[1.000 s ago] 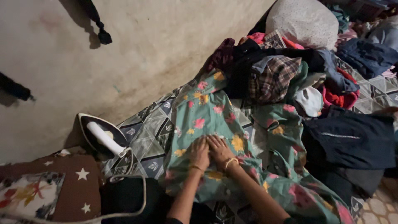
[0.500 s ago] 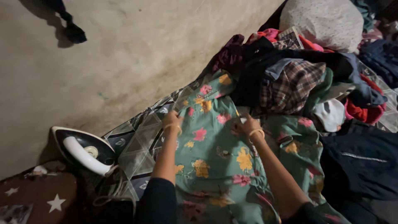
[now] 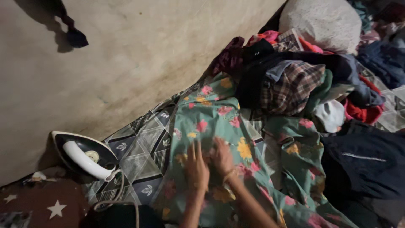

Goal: The person irons a dark blue garment and then a green floral dress on a patterned surface. They use a white electric iron, repeatedly smoothing and repositioning the garments to remove wrinkles.

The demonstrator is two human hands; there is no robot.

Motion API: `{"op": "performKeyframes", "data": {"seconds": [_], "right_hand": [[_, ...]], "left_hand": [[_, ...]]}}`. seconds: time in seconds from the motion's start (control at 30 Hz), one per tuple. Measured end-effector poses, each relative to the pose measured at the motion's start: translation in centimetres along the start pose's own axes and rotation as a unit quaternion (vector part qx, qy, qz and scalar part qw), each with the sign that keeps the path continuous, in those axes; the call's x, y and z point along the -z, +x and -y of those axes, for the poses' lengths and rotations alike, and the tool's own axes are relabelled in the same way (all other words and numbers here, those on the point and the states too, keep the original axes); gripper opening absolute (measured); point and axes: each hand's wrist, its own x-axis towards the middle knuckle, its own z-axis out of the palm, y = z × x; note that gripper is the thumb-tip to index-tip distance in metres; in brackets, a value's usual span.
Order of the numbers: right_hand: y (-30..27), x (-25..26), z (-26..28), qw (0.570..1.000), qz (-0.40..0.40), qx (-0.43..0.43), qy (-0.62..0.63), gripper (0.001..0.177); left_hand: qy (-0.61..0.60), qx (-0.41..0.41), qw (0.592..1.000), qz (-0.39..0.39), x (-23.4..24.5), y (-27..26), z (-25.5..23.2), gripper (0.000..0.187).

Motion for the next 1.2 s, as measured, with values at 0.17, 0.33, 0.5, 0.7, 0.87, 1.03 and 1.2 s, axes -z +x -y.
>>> {"op": "performKeyframes", "data": {"seconds": [0.17,0.33,0.5,0.7,0.87,1.03,1.2], "right_hand": [[-7.6,9.4,-0.8,0.869,0.334,-0.207,-0.301,0.073],[-10.6,12.4,-5.1,0.921,-0.012,-0.259,-0.292,0.09],[-13.8,10.6,-2.2,0.929,0.217,-0.152,-0.26,0.089],[-14.2,12.8,0.0,0.902,0.228,-0.233,-0.284,0.089],[-16.0,10.6,0.8,0.942,0.245,-0.162,-0.16,0.087],[-16.9,8.8,0.0,0.916,0.315,-0.19,-0.158,0.089],[-17.0,8.9,-0.4,0.91,0.327,-0.197,-0.162,0.09]], "left_hand": [[0.078,0.103,0.989,0.074,5.5,-6.0,2.7,0.095],[0.125,0.085,0.98,0.128,4.5,-8.0,3.7,0.088],[0.058,-0.068,0.977,0.193,0.5,-14.0,1.2,0.085],[-0.135,-0.043,0.987,0.078,8.1,-9.3,7.2,0.055],[-0.091,0.199,0.903,-0.37,15.7,-3.6,15.6,0.099],[-0.166,0.232,0.884,-0.371,15.9,0.3,21.1,0.088],[-0.332,0.204,0.856,-0.339,16.9,0.4,20.8,0.076]]}}
